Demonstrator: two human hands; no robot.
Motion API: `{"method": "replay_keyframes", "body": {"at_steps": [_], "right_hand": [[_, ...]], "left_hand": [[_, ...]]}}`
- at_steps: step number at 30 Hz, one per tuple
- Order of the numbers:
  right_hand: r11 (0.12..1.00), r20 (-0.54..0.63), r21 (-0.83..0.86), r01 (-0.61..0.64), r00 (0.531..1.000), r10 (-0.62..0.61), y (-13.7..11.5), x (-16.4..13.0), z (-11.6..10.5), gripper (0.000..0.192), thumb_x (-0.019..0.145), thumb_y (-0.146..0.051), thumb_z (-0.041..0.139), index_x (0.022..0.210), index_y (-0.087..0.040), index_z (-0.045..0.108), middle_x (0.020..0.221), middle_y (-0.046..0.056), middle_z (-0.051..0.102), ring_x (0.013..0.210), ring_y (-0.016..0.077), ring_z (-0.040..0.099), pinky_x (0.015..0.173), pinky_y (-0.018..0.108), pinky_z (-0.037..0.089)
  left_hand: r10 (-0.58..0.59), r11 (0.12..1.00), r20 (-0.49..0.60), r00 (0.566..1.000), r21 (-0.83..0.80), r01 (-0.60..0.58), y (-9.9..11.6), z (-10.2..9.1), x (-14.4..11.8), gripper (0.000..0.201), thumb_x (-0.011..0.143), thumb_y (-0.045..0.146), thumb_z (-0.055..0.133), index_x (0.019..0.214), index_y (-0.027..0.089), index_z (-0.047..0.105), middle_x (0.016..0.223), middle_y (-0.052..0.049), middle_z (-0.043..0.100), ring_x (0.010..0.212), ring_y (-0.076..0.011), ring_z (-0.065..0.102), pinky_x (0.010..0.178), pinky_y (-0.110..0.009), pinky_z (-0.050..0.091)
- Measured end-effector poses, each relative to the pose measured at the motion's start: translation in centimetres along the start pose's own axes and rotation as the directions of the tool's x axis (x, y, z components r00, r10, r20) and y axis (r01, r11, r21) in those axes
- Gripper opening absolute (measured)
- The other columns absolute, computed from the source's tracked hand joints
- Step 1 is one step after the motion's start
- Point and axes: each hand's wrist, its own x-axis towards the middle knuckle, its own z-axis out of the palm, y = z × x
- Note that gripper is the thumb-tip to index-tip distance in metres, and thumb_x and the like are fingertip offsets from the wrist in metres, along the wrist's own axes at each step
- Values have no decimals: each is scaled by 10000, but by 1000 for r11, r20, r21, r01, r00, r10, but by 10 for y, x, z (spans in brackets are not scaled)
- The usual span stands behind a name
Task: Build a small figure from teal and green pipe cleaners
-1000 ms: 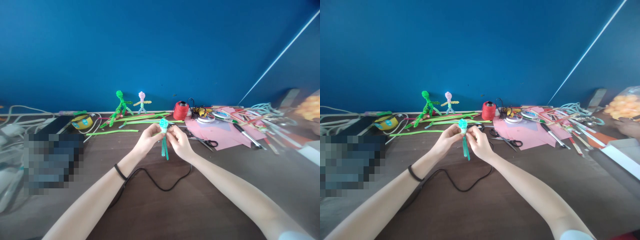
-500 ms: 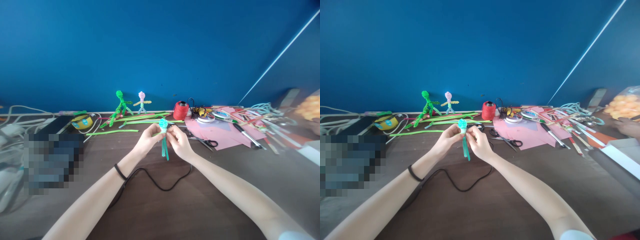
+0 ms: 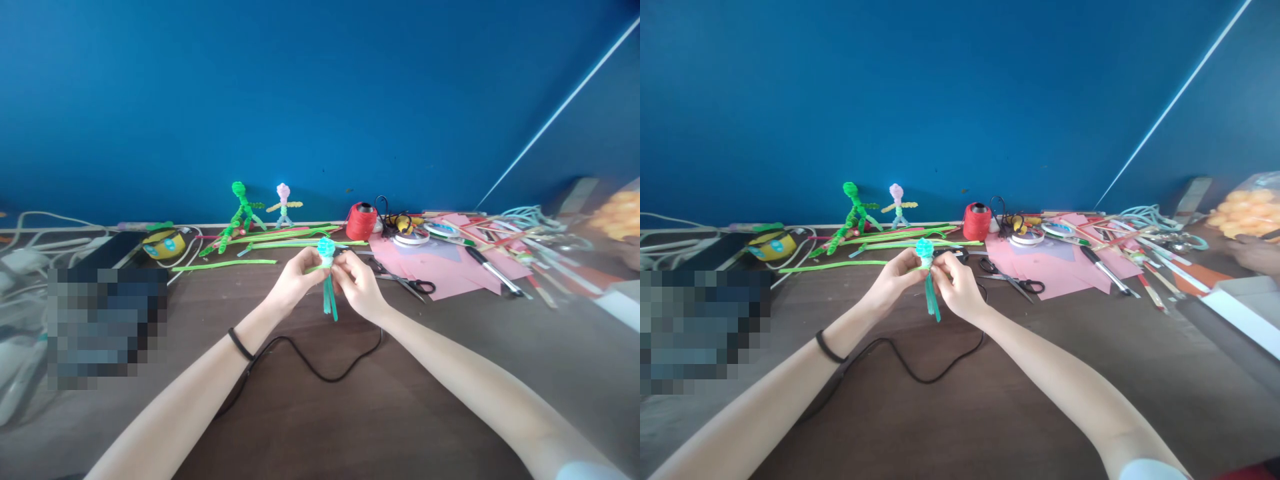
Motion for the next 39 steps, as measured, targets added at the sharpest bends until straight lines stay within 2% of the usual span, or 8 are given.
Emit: {"method": "replay_keyframes", "body": {"at_steps": [10,17,31,39], "right_hand": [[1000,5,-15,9,1000,-9,-1,-1,0,148,867,-312,433,790,-185,437,520,-47,456,461,96,464,466,215,366],[1000,7,-22,19,1000,-18,-1,-1,0,146,870,-308,428,791,-187,435,517,-49,453,462,94,459,466,212,358],[1000,10,9,1,1000,-2,1,-1,1,145,867,-317,441,805,-186,444,520,-49,460,461,95,462,463,215,363],[999,-18,-9,-31,999,31,2,1,-1,148,863,-325,450,795,-193,455,535,-45,471,478,103,482,479,223,383]], "left_hand": [[8,1000,-16,1000,4,-8,-1,0,1,190,687,266,636,803,162,528,742,19,543,718,-116,538,711,-260,429],[6,1000,4,1000,-13,-6,-1,0,0,181,702,257,621,833,168,533,776,3,583,743,-133,566,738,-282,436],[3,999,39,999,-37,-2,-2,-2,0,173,715,246,595,854,174,523,767,8,574,734,-132,564,737,-292,435],[-10,1000,15,1000,-7,10,3,-2,3,164,650,190,611,792,164,534,769,15,573,763,-124,540,728,-259,410]]}}
